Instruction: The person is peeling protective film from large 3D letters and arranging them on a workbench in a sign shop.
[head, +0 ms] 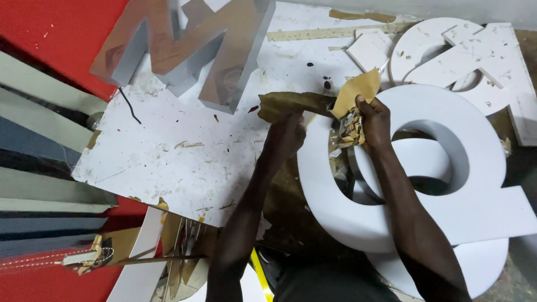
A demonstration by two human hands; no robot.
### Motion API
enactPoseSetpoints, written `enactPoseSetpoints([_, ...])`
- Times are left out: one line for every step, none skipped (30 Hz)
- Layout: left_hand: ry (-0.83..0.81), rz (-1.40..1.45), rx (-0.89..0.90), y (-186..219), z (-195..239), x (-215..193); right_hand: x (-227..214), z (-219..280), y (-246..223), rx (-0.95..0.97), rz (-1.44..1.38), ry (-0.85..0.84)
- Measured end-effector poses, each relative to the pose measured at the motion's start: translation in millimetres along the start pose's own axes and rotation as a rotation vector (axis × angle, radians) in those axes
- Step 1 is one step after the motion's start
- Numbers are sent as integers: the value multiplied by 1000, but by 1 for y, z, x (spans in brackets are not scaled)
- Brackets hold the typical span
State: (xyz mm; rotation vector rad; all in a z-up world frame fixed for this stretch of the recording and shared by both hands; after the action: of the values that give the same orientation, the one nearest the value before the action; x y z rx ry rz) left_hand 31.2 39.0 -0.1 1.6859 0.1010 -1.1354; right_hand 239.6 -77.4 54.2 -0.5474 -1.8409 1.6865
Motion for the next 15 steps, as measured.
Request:
enactPoseSetpoints([14,-18,47,8,-10,-2,1,-1,1,39,3,-20])
enactPoseSetpoints([28,-36,94,17,-20,-4,2,-2,3,78,6,-40])
enactPoseSetpoints([28,-38,101,13,-35,0,1,-2,2,74,4,-35])
enactPoseSetpoints([-39,-82,143,11,-50,9,2,-3,2,84,10,-60])
enactPoseSetpoints([-108,-124,184,9,-63,18,1,-2,2,97,18,-85])
enactPoseSetpoints([-110,-124,188,6,-69,23,1,-2,1,96,18,-80])
enactPoseSetpoints([-124,-179,223,5,-79,26,2,-3,-2,102,29,-87])
enactPoseSetpoints([-137,-234,258,4,-88,29,3,-5,-4,109,40,-93])
enactPoseSetpoints([-141,-236,265,25,-87,16,5,-1,-12,106,37,-86])
enactPoseSetpoints([-221,-228,243,45,-86,7,8,3,-19,105,27,-96])
enactPoseSetpoints([-301,-216,214,62,-83,-1,11,7,-26,109,19,-111])
enactPoseSetpoints([-303,-215,215,52,-95,12,10,9,-27,111,20,-109])
enactPoseSetpoints([-339,-276,199,39,-108,26,11,9,-28,115,-1,-114])
enactPoseSetpoints([-375,-337,183,27,-121,39,12,9,-29,119,-22,-118])
enactPoseSetpoints([-384,-336,182,26,-121,38,9,4,-19,126,-23,-114])
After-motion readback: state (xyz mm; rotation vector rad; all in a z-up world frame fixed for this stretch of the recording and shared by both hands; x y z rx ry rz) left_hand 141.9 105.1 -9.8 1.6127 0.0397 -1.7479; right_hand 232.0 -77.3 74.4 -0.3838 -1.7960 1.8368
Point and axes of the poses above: each hand's wrist, its own z-axis away from the middle knuckle, its own x-axis out of the palm, y = z × x, the point moved 5 cm from there along -z, towards the middle knuckle, and after that the axes turned 3 degrees about z, right-handed, at the moved point
